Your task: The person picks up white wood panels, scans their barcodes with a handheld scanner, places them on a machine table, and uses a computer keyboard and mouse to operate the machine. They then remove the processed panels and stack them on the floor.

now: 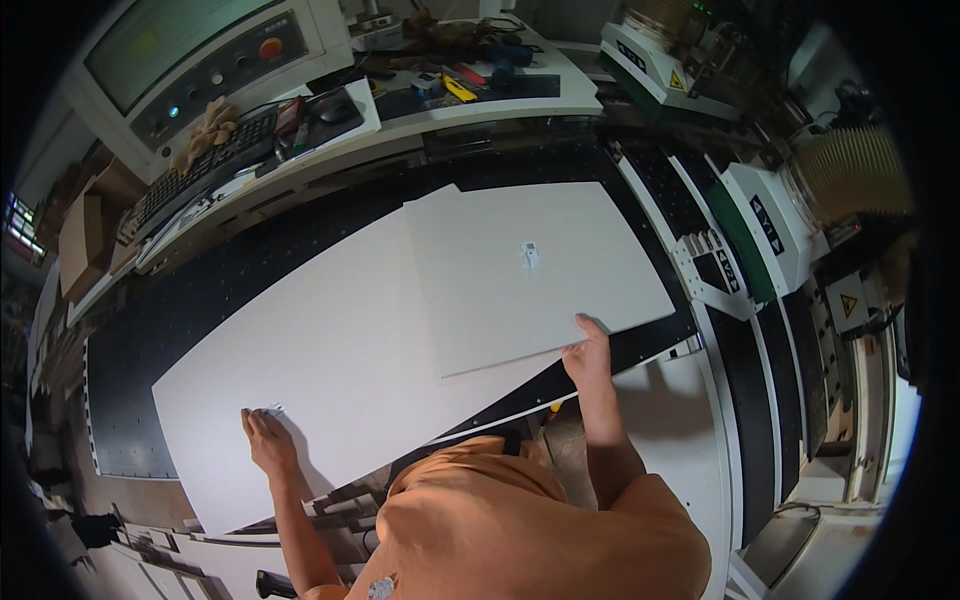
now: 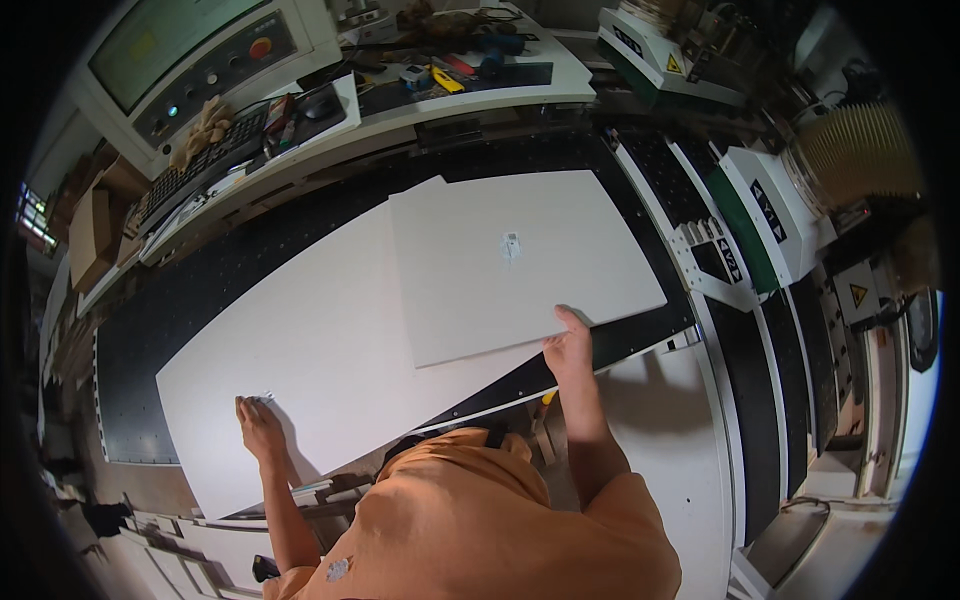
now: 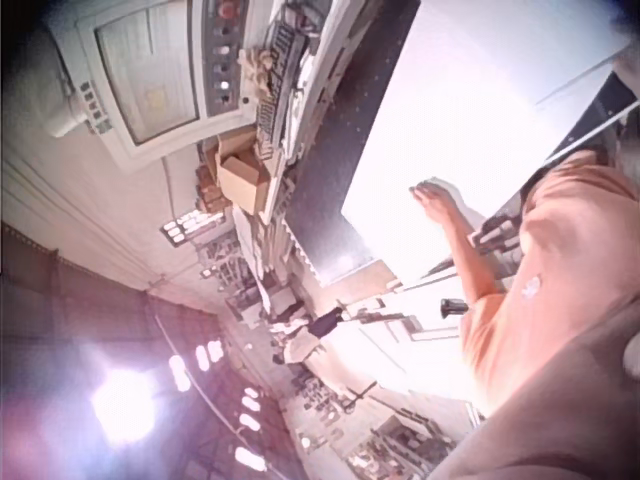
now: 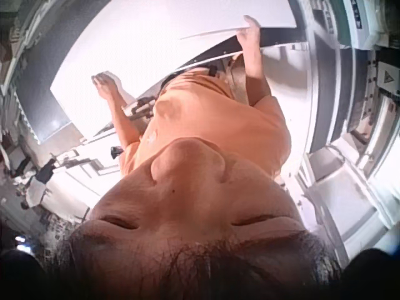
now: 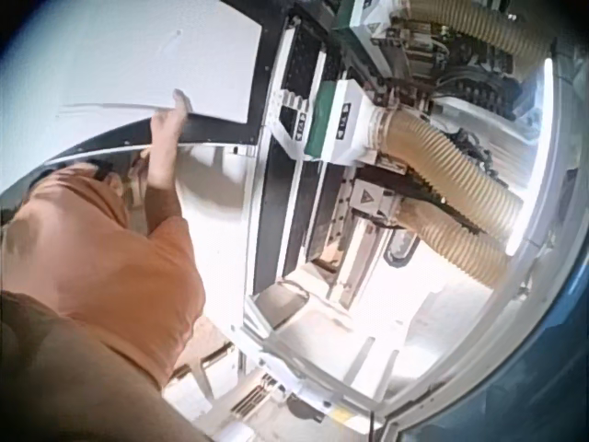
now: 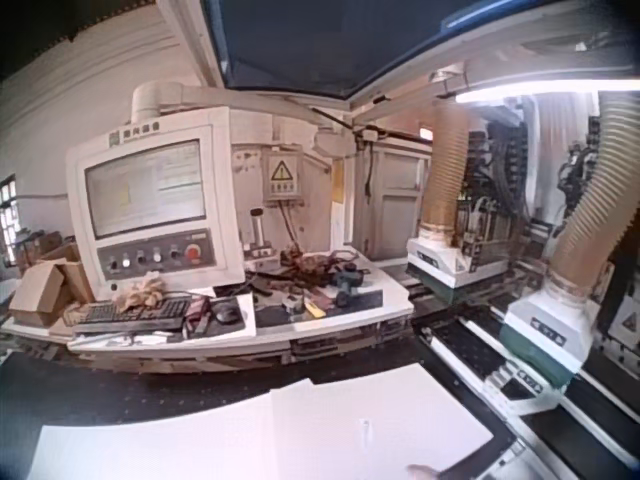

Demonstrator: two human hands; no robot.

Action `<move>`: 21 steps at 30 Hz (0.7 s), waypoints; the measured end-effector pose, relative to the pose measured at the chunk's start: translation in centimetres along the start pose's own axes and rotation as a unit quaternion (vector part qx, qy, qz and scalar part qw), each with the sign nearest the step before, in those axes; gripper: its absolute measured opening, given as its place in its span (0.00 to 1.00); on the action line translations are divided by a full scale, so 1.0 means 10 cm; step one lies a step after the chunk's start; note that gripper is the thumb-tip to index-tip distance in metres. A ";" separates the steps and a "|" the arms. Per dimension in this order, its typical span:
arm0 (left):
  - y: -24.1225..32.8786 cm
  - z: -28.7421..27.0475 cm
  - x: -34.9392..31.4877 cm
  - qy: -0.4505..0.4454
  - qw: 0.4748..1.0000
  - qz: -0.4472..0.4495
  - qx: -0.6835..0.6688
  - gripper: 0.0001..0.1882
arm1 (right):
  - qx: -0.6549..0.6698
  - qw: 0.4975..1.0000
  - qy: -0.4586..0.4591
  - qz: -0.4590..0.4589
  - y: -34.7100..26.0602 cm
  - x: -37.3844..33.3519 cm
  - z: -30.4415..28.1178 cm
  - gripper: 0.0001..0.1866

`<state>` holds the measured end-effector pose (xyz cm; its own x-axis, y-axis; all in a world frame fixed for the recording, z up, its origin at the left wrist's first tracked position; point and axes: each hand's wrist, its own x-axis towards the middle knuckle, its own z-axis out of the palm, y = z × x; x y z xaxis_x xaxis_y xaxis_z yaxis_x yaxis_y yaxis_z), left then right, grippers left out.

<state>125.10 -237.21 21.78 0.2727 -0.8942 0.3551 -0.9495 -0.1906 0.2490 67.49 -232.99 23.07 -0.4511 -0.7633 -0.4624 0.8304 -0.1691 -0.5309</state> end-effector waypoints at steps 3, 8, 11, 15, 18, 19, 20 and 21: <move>-0.52 -0.12 0.22 -0.056 0.998 0.006 0.028 0.13 | -0.024 0.999 0.024 -0.006 -0.33 0.28 0.09 0.11; -0.64 -0.03 0.57 -0.072 0.979 -0.135 0.131 0.14 | -0.351 0.933 0.043 0.069 -0.85 0.38 0.25 0.21; -0.31 0.15 0.53 -0.051 0.987 -0.129 0.083 0.14 | -0.748 0.637 0.089 -0.167 -0.68 0.22 0.29 0.25; -0.09 0.14 0.39 -0.061 0.995 -0.074 0.018 0.13 | -0.821 0.471 0.003 -0.321 0.15 0.20 0.46 0.45; -0.13 0.04 0.43 -0.060 0.996 -0.044 0.038 0.12 | -0.796 0.484 0.040 -0.361 0.56 0.49 0.68 0.46; -0.15 0.02 0.45 -0.072 0.996 -0.051 0.025 0.12 | -0.781 0.506 0.059 -0.361 0.60 0.60 0.74 0.46; -0.16 0.02 0.45 -0.075 0.996 -0.053 0.021 0.12 | -0.769 0.510 0.076 -0.377 0.62 0.70 0.78 0.44; -0.17 0.03 0.46 -0.090 0.994 -0.057 0.037 0.12 | -0.753 0.524 0.083 -0.388 0.60 0.80 0.80 0.43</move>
<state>127.88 -241.10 22.75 0.3539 -0.9214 0.1603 -0.9245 -0.3187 0.2092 71.54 -245.09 21.87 -0.5888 -0.7430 0.3182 -0.7684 0.3924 -0.5056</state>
